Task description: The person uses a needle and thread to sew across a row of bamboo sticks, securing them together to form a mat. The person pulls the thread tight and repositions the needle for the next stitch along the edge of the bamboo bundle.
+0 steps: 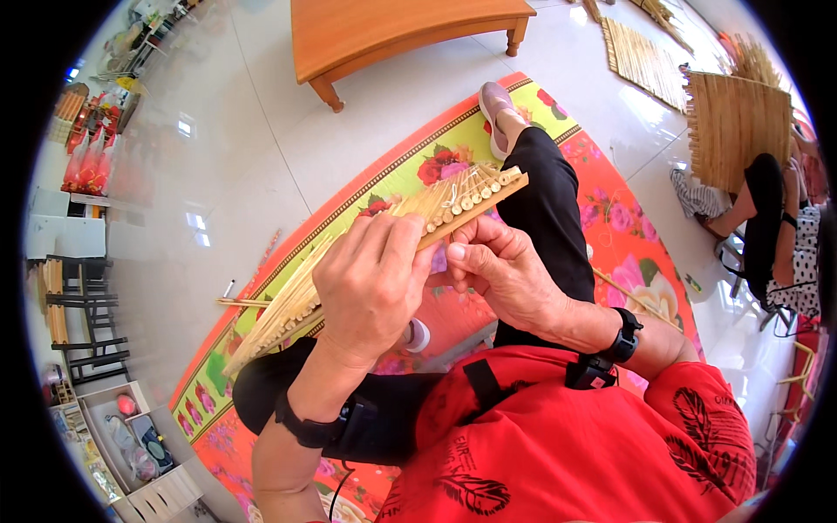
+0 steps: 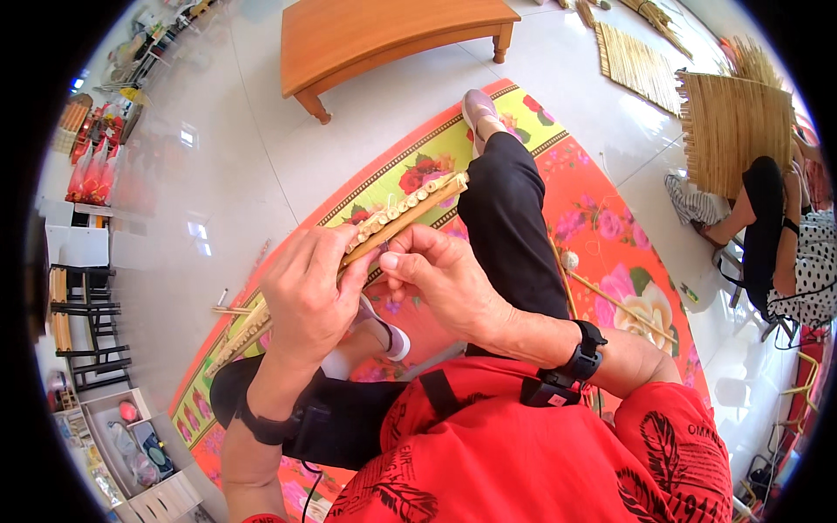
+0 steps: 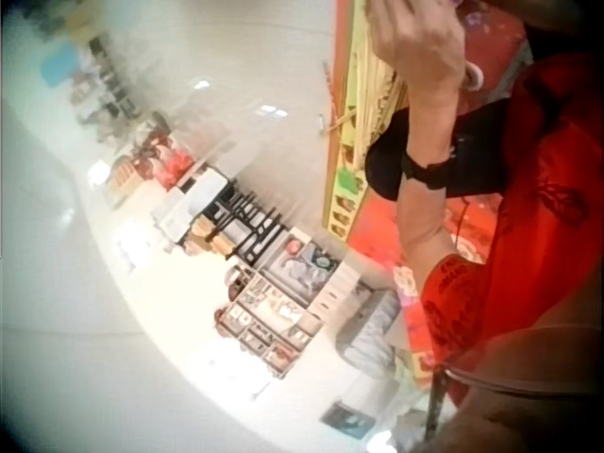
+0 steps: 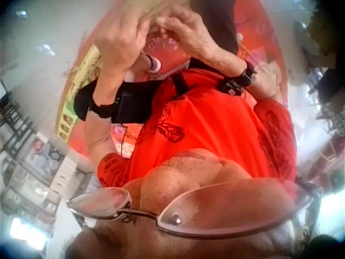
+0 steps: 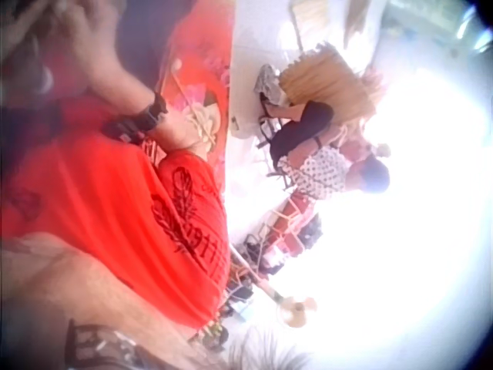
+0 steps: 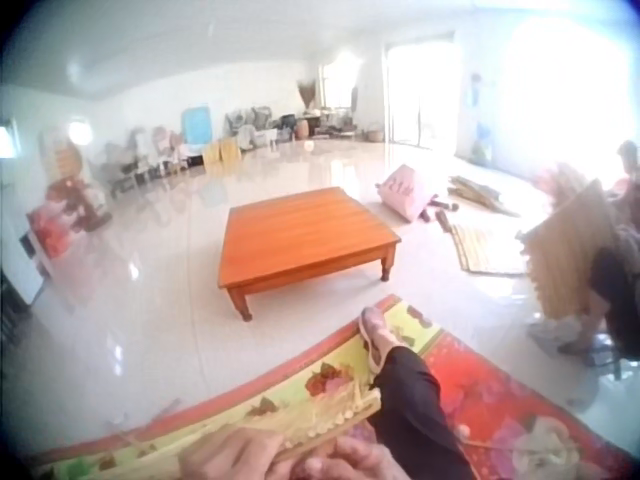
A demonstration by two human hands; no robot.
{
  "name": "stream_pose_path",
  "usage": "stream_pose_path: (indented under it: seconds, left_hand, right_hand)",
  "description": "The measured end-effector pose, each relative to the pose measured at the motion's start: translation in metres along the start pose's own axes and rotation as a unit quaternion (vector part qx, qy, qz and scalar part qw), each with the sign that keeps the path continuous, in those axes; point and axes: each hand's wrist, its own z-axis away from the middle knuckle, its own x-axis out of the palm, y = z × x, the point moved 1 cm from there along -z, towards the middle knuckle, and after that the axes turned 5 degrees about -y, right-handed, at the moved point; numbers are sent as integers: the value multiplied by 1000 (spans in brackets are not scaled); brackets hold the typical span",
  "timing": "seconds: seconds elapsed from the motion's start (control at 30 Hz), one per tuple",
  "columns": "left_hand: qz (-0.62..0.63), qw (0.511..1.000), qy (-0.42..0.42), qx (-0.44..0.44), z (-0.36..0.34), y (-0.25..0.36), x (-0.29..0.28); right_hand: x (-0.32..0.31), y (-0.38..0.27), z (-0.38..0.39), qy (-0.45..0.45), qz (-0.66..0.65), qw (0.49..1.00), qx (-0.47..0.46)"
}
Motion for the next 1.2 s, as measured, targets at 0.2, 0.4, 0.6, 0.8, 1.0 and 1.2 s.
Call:
stream_pose_path:
  seconds: [0.2,0.4,0.6,0.8,1.0,1.2]
  left_hand:
    - [-28,984,78,-159,-32,-49,-32]
    - [30,983,73,-166,-17,-49,-32]
    - [81,975,67,-194,8,-33,-46]
    - [-28,984,104,-140,29,-7,-52]
    - [426,842,87,-319,91,40,-45]
    - [738,549,74,-385,76,31,-28]
  right_hand:
    - [-6,83,54,-139,-35,970,194]
    - [-48,6,16,-76,150,985,-42]
    - [-40,-71,-17,0,537,755,-377]
    - [-15,-57,-61,-129,320,886,-310]
    - [-7,-39,-57,-104,357,831,-413]
    - [-11,-32,-51,-100,375,825,-411]
